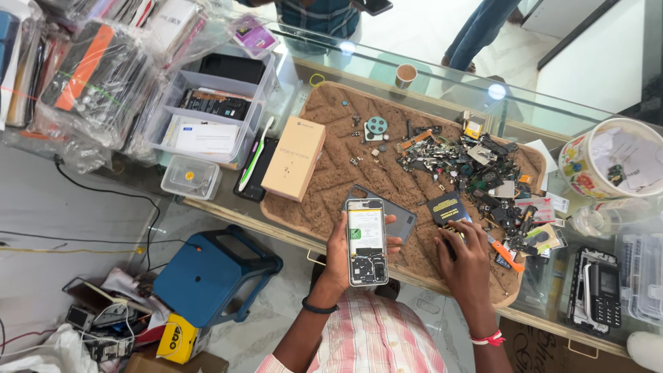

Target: The person handles a light blue smartphone and a black screen protector package, then removes the phone's back cover to expose the battery and internal components. They use a small tool to pry and separate parts of the phone's interior.

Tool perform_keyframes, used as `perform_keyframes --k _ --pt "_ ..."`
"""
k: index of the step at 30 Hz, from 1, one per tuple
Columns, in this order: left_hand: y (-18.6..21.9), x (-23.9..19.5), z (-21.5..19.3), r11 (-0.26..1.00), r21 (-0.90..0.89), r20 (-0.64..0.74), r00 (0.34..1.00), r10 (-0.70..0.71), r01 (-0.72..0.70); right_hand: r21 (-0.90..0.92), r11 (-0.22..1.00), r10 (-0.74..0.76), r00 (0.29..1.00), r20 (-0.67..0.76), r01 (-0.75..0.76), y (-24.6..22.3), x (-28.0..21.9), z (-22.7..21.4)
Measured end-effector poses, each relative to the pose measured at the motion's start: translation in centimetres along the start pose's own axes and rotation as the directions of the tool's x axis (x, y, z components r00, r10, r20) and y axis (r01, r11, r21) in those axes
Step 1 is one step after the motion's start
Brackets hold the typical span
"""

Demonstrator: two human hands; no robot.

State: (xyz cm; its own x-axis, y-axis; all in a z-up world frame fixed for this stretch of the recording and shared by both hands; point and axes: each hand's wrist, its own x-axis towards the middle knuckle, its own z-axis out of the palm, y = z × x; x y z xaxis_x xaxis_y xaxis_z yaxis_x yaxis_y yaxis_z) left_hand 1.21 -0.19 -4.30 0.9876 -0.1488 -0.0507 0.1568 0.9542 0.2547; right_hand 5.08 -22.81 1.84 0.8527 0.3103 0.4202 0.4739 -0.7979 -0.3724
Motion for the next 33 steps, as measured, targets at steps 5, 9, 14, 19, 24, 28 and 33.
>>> perform_keyframes --k 5,9,14,19,24,28,33 --pt "0.6 0.6 0.0 0.999 0.033 -0.021 1.000 0.010 -0.009 -0.005 0.999 0.036 0.998 -0.057 -0.036 0.8 -0.7 0.2" --pt "0.6 0.7 -0.3 0.999 0.041 -0.026 1.000 -0.002 0.003 -0.038 0.988 0.144 0.982 -0.118 -0.150 1.9 -1.7 -0.4" --pt "0.6 1.1 -0.8 0.998 0.054 -0.028 0.999 -0.031 0.032 -0.114 0.971 0.193 0.969 -0.152 -0.211 3.0 -2.8 -1.5" --pt "0.4 1.1 -1.2 0.996 0.077 -0.022 0.999 -0.035 0.037 -0.099 0.969 0.207 0.965 -0.162 -0.224 3.5 -3.4 -2.0" --pt "0.5 1.1 -1.4 0.996 0.085 -0.026 0.999 -0.034 0.036 -0.090 0.966 0.226 0.963 -0.149 -0.240 3.5 -4.0 -2.5" --pt "0.4 1.1 -1.4 0.994 0.110 -0.008 1.000 -0.014 0.015 -0.063 0.961 0.257 0.953 -0.161 -0.269 3.7 -4.6 -3.2" --pt "0.6 0.8 -1.1 0.997 0.068 0.008 0.999 -0.047 0.046 -0.054 0.952 0.287 0.943 -0.169 -0.300 4.3 -5.5 -4.0"
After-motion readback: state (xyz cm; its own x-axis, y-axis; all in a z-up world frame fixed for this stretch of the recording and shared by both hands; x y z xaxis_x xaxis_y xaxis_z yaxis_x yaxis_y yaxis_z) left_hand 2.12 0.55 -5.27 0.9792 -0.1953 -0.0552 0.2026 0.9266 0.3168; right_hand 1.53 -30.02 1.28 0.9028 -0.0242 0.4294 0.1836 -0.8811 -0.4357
